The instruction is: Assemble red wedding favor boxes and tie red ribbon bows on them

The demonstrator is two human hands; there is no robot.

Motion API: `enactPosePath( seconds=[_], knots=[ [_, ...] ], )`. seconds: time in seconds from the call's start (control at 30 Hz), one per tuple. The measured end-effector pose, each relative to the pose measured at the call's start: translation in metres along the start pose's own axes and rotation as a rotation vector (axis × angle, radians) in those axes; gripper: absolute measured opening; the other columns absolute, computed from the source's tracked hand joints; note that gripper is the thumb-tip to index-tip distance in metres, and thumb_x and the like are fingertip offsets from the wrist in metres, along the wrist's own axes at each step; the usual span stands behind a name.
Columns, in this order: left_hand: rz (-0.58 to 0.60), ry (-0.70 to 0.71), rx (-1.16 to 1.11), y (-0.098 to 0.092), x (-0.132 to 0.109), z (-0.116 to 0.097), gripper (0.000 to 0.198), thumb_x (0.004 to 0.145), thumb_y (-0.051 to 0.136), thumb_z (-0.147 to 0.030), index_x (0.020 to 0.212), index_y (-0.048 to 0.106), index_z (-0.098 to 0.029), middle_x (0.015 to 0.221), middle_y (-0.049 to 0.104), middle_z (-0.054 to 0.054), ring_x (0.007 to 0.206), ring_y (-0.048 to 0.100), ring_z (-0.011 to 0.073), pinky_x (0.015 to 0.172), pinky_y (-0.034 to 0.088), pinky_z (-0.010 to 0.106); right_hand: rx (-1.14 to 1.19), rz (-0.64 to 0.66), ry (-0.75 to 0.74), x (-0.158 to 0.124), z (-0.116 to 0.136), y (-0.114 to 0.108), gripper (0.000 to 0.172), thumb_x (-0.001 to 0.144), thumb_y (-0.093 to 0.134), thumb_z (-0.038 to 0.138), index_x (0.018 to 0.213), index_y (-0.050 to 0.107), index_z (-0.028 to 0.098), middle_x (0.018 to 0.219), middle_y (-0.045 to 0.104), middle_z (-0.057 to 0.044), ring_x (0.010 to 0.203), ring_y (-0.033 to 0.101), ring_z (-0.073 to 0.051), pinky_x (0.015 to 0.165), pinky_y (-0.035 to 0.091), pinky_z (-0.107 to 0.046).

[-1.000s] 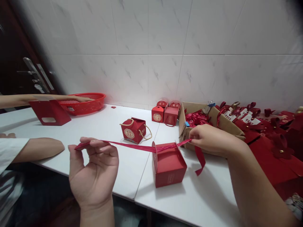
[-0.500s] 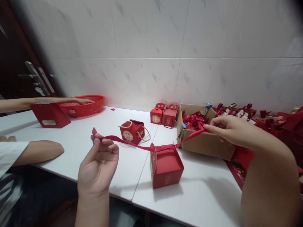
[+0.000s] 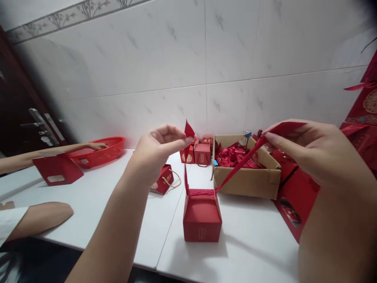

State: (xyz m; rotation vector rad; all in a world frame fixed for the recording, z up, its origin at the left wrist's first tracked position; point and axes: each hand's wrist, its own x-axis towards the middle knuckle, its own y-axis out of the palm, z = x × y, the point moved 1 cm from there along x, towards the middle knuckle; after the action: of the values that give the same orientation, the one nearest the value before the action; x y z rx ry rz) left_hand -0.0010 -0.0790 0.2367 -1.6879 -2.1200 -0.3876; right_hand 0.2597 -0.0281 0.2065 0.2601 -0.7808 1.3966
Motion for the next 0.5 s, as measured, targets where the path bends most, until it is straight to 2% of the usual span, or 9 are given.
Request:
enactPosePath(
  seconds=[0.1, 0.17, 0.33, 0.5],
  knots=[
    [-0.041, 0.192, 0.272, 0.008, 0.012, -0.009, 0.017, 0.062, 0.077, -0.020, 0.065, 0.060, -0.018, 0.069, 0.066, 0.001, 0.072, 0.063, 0.0156, 0.065, 0.047, 0.026, 0.091, -0.130, -0.052, 0.000, 0.007, 0.009, 0.017, 0.075, 0.069, 0.038, 0.083, 0.072, 0.022, 0.077, 0.070, -0.003, 0.070, 0.065, -0.017, 0.060, 0.053, -0.028],
    [-0.070, 0.213, 0.301, 0.008, 0.017, -0.010, 0.021, 0.062, 0.077, -0.024, 0.072, 0.059, -0.018, 0.070, 0.068, 0.001, 0.070, 0.064, 0.0162, 0.063, 0.047, 0.027, 0.188, -0.182, -0.082, 0.005, 0.006, 0.018, 0.017, 0.075, 0.069, 0.036, 0.085, 0.072, 0.022, 0.079, 0.071, -0.003, 0.070, 0.066, -0.017, 0.064, 0.055, -0.029],
    [-0.174, 0.140, 0.160, -0.001, 0.020, 0.005, 0.041, 0.062, 0.079, -0.030, 0.095, 0.056, -0.021, 0.069, 0.072, 0.002, 0.059, 0.064, 0.0154, 0.054, 0.044, 0.025, 0.361, -0.205, -0.078, 0.017, 0.004, 0.051, 0.015, 0.074, 0.071, 0.032, 0.083, 0.070, 0.020, 0.075, 0.071, -0.002, 0.070, 0.068, -0.016, 0.067, 0.057, -0.029],
    [-0.186, 0.163, 0.009, -0.004, 0.014, 0.014, 0.043, 0.062, 0.080, -0.026, 0.099, 0.058, -0.020, 0.070, 0.073, 0.004, 0.057, 0.063, 0.0148, 0.052, 0.044, 0.024, 0.433, -0.278, -0.082, 0.015, 0.009, 0.077, 0.013, 0.074, 0.071, 0.032, 0.083, 0.072, 0.023, 0.076, 0.070, 0.000, 0.076, 0.067, -0.016, 0.072, 0.057, -0.031]
  ],
)
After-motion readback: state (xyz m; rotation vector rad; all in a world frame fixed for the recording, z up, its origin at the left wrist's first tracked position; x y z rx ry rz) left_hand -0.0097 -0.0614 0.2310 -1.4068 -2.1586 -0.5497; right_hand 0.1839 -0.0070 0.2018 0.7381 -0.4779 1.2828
